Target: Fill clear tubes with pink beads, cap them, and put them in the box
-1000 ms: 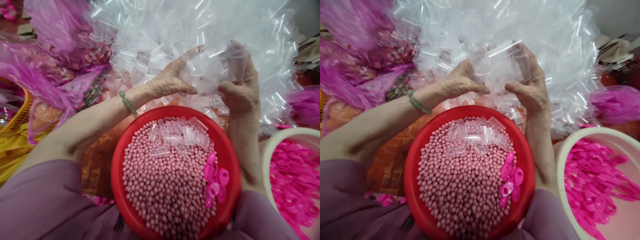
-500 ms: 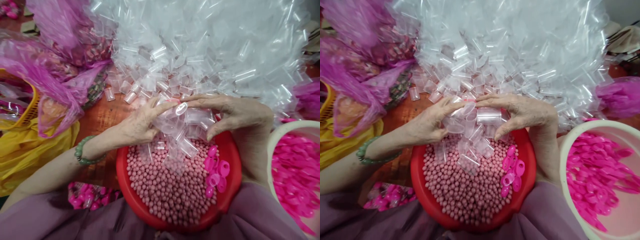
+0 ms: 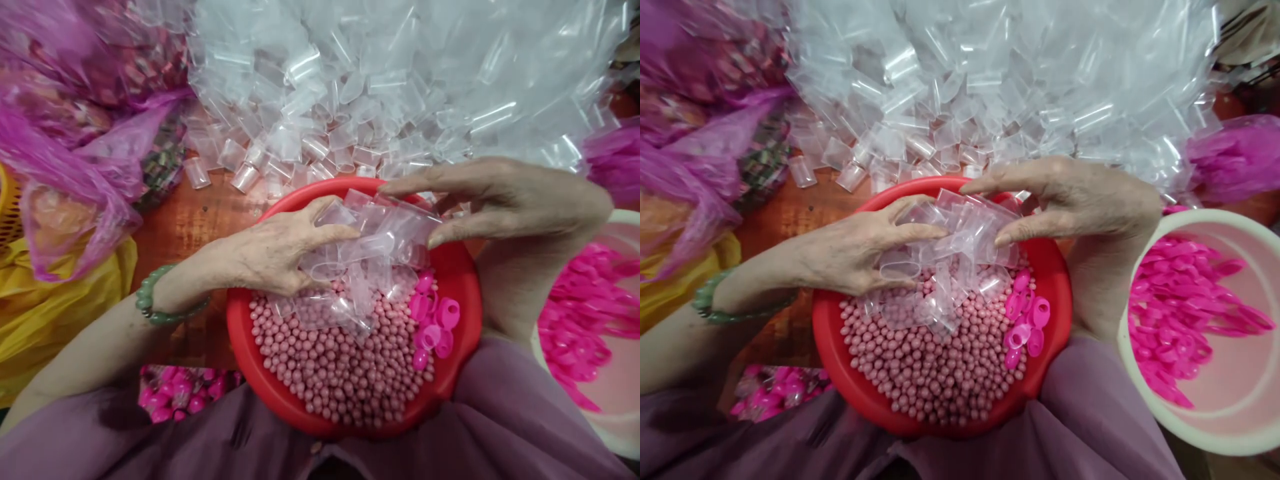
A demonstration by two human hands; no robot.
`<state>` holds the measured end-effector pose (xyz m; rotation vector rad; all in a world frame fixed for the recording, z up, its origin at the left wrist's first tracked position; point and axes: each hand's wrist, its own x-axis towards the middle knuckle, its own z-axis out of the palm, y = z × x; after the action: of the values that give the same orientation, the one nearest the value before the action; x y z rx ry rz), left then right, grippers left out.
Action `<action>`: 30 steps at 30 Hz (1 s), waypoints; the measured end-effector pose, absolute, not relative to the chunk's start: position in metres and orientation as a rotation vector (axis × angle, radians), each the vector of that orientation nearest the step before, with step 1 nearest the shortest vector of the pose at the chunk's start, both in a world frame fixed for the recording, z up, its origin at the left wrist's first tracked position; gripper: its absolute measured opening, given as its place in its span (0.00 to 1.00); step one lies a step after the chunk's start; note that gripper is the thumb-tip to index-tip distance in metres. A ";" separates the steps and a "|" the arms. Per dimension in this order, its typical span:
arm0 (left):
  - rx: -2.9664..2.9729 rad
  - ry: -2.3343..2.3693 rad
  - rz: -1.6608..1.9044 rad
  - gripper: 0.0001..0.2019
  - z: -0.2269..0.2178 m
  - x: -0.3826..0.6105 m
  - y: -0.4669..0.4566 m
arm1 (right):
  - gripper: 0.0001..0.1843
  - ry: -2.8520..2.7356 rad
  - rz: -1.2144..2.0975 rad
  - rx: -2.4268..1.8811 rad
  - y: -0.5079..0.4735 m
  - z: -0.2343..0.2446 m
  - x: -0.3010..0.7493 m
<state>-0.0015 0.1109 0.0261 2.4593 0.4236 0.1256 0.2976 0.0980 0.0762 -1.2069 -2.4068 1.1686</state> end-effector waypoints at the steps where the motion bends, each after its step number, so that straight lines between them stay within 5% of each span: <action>1: 2.461 0.428 0.120 0.34 0.028 -0.003 0.111 | 0.35 -2.393 1.166 -1.226 0.098 0.079 0.299; 10: 2.528 0.492 0.206 0.45 0.032 -0.006 0.094 | 0.35 -1.969 1.253 -1.365 0.082 0.078 0.320; 18: 2.518 0.509 0.014 0.35 0.025 -0.005 0.094 | 0.32 -1.749 0.846 -1.689 0.007 0.093 0.312; 22: 2.504 0.412 0.350 0.39 0.025 -0.014 0.091 | 0.19 -1.886 0.706 -1.681 -0.033 0.096 0.281; 26: 2.474 0.439 0.646 0.27 0.033 -0.024 0.069 | 0.16 -2.179 0.640 -1.469 -0.059 0.073 0.237; 30: 2.533 0.558 0.678 0.16 0.035 -0.030 0.034 | 0.25 -2.311 0.459 -1.589 -0.067 0.046 0.206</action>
<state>-0.0305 0.0341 0.0349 2.5333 0.5579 0.6779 0.2061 -0.0668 0.0458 -1.5895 -2.3107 0.4589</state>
